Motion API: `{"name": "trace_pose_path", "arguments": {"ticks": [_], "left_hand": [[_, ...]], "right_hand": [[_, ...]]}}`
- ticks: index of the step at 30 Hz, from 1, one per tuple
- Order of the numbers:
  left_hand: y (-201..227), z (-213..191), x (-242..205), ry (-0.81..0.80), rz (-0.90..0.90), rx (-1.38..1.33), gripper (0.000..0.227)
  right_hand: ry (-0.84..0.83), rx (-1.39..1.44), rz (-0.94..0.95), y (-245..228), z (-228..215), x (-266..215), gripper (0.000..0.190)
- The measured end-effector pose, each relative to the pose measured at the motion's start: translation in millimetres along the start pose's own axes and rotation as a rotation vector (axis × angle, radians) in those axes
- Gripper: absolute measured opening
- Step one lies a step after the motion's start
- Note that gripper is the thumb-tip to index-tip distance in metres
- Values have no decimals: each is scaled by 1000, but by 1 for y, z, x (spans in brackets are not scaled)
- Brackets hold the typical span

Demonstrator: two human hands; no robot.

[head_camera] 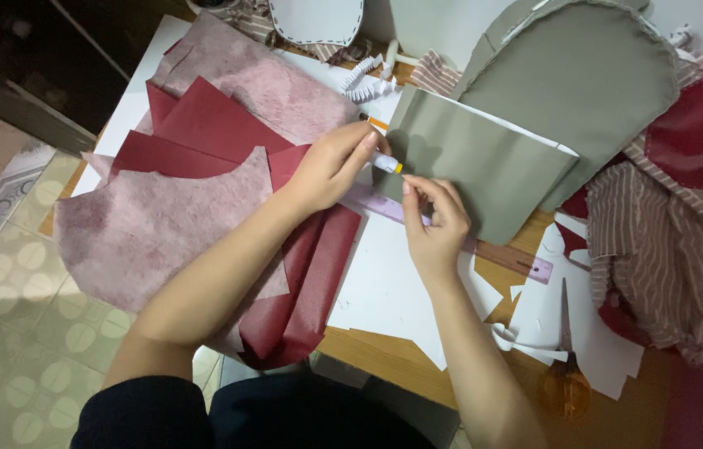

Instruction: Applying glue to a leather component and attaching a decorative white strip

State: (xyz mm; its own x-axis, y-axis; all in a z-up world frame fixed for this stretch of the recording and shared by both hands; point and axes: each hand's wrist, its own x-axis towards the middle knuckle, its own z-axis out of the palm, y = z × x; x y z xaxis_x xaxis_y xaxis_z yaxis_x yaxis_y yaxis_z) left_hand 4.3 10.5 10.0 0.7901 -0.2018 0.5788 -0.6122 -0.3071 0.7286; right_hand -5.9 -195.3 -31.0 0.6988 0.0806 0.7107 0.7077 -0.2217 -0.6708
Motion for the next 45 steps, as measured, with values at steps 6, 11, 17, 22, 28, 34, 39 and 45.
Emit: {"name": "trace_pose_path", "arguments": {"ticks": [6,11,17,22,28,34,39,45], "left_hand": [[1,0,-1,-20,-24,22,36],[-2,3,-2,-33,-28,20,37],[4,3,-3,-46,-37,50,36],[6,3,-3,-48,-36,61,37],[5,3,-3,-33,-124,34,36],[-3,5,-3,14,-146,21,35],[-5,5,-4,34,-148,8,33],[-10,9,-3,48,-120,3,32]], "right_hand": [[6,-23,12,-1,0,-1,12],[11,-21,6,2,-1,-1,10],[21,-23,-8,0,-1,-1,8],[19,-42,-29,-1,-3,0,9],[33,22,49,0,2,-4,8],[50,125,87,4,2,-3,7],[48,192,177,6,2,-8,9],[90,260,252,15,6,-14,7]]}}
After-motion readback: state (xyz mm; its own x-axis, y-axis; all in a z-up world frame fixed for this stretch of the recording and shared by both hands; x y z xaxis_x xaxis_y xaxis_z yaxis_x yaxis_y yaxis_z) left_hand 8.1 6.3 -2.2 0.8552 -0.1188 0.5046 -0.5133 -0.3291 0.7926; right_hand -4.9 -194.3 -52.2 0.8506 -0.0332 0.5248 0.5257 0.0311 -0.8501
